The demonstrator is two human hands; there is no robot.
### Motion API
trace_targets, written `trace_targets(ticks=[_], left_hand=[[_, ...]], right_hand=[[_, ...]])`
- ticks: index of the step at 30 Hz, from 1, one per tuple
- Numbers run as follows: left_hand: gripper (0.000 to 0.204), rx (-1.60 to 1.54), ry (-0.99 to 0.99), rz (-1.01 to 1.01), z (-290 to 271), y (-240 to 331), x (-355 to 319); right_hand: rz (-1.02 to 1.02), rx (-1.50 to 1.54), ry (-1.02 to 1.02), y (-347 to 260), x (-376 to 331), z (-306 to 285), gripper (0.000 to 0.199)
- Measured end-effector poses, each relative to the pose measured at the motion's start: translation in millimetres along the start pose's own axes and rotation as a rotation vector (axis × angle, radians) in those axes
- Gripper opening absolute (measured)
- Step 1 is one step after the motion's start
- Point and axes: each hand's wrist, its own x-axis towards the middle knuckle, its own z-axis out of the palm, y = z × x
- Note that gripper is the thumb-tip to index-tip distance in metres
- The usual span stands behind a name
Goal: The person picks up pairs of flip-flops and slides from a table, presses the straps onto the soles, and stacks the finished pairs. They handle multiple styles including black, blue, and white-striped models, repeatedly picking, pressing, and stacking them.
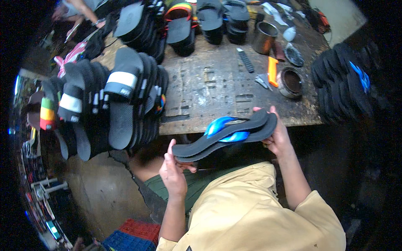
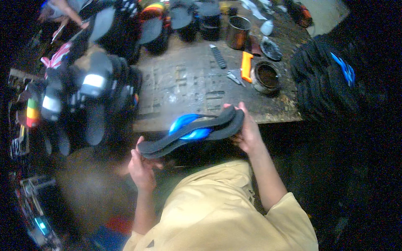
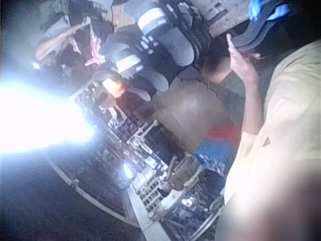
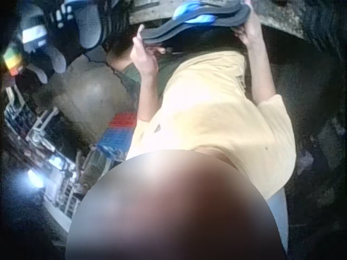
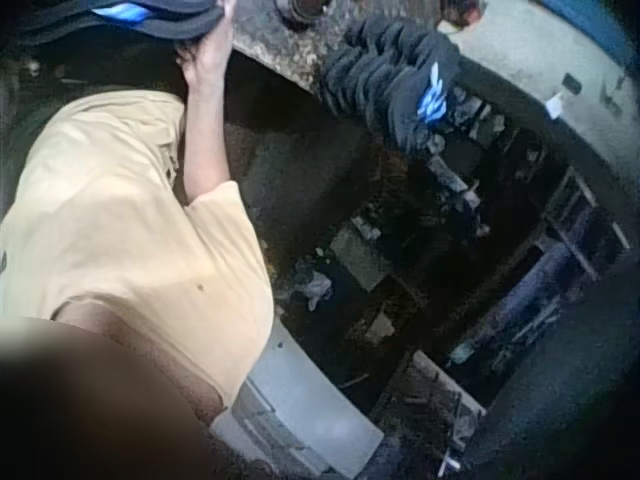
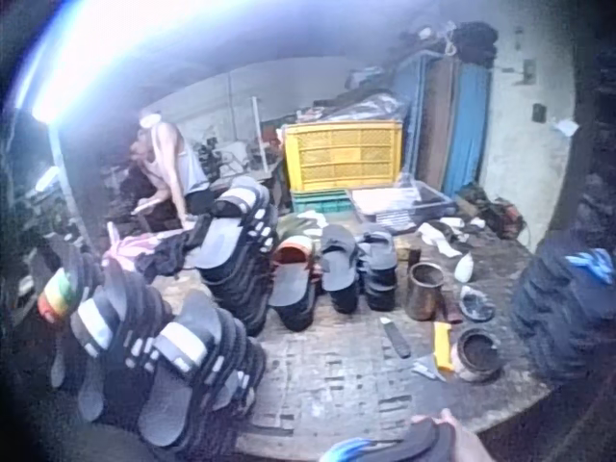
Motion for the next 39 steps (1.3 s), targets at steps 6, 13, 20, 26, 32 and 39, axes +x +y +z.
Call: trace_targets(ticks=[6,13,20,26,32,39], left_hand=[[0.068,0.612,-0.036,0.613,4,23,-1],[0.096,0.094,-0.237,0.502,40,45,-14],[0.104,0.177,-0.319,0.610,48,64,-18],[0.104,0.282,-0.267,0.651,49,69,-20],[0.097,0.407,-0.195,0.625,49,66,0],[0.092,0.676,-0.208,0.666,38,53,34]], right_hand=[[-0.041,-0.346,-0.088,-7,-13,-23,0.067],[0.014,-0.197,-0.121,0,-9,-30,0.082],[-0.171,-0.052,-0.005,-4,8,-33,0.024],[-0.346,-0.098,0.071,-28,11,-22,0.050],[-0.389,-0.209,0.026,-47,13,-21,0.050],[-0.415,-0.371,0.106,-49,18,-22,0.044]])
